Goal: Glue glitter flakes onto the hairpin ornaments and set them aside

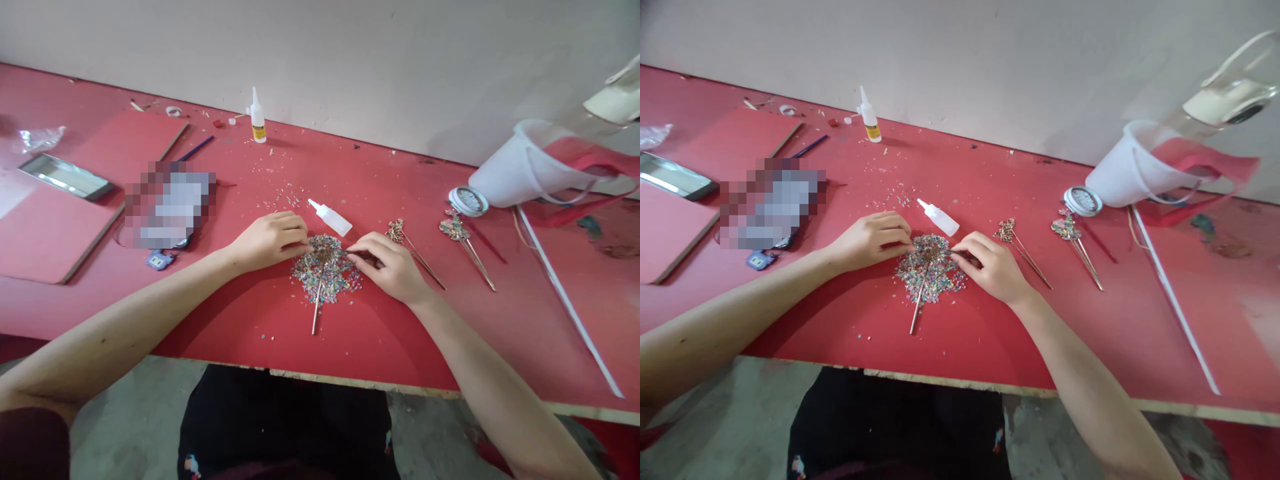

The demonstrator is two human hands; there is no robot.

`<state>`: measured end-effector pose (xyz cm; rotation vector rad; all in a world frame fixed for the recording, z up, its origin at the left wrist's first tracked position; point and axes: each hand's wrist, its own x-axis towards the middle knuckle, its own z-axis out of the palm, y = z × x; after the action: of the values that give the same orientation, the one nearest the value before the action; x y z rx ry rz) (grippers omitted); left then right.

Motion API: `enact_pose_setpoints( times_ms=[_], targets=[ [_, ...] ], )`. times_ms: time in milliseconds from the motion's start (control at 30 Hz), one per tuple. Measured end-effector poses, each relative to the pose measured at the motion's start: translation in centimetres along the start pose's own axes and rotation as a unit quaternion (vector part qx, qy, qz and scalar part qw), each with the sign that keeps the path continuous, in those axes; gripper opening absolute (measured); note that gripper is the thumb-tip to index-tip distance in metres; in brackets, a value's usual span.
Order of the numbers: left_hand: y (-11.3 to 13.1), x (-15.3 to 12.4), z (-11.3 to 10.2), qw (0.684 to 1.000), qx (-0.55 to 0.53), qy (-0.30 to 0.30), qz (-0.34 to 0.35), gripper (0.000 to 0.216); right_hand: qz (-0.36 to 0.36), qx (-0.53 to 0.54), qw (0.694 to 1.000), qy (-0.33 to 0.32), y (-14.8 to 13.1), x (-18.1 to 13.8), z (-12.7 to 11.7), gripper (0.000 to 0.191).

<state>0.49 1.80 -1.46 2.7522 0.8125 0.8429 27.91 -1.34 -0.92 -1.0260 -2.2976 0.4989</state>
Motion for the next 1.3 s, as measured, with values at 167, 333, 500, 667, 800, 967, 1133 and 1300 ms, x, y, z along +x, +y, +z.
enact_pose_setpoints(
  times_ms=[167, 333, 500, 667, 800, 967, 1133, 1300],
  targets=[
    [-0.1, 0.0, 0.1, 0.999, -0.004, -0.029, 0.04, 0.02, -0.01, 0.005, 1.0, -0.015, -0.4, -0.2, 0.3, 0.008],
    [-0.2, 0.0, -0.1, 0.998, -0.01, -0.039, 0.039, 0.024, -0.02, 0.004, 0.999, -0.027, -0.5, -0.2, 0.5, 0.009],
    [-0.4, 0.1, -0.2, 0.999, -0.018, -0.014, -0.023, 0.023, -0.027, 0.004, 0.999, -0.023, -0.3, -0.3, 0.7, 0.009],
    [-0.7, 0.1, -0.1, 0.998, -0.03, -0.001, -0.061, 0.022, -0.029, -0.012, 0.999, -0.008, -0.8, -0.2, 1.0, 0.01],
    [-0.6, 0.2, -0.1, 0.999, -0.025, -0.012, -0.03, 0.021, -0.032, -0.05, 0.998, 0.009, -1.7, 0.2, 1.4, 0.01],
    [-0.4, 0.3, -0.2, 0.999, -0.032, -0.008, -0.032, 0.021, -0.043, -0.089, 0.995, -0.018, -2.2, 0.2, 1.7, 0.011],
    [-0.7, 0.2, -0.1, 0.998, -0.055, -0.002, -0.026, 0.016, -0.045, -0.092, 0.995, -0.013, -2.1, 0.0, 1.7, 0.011],
    [-0.8, 0.2, 0.0, 0.997, -0.074, 0.003, -0.035, 0.015, -0.059, -0.1, 0.993, -0.017, -2.7, 0.2, 2.1, 0.012]
  ],
)
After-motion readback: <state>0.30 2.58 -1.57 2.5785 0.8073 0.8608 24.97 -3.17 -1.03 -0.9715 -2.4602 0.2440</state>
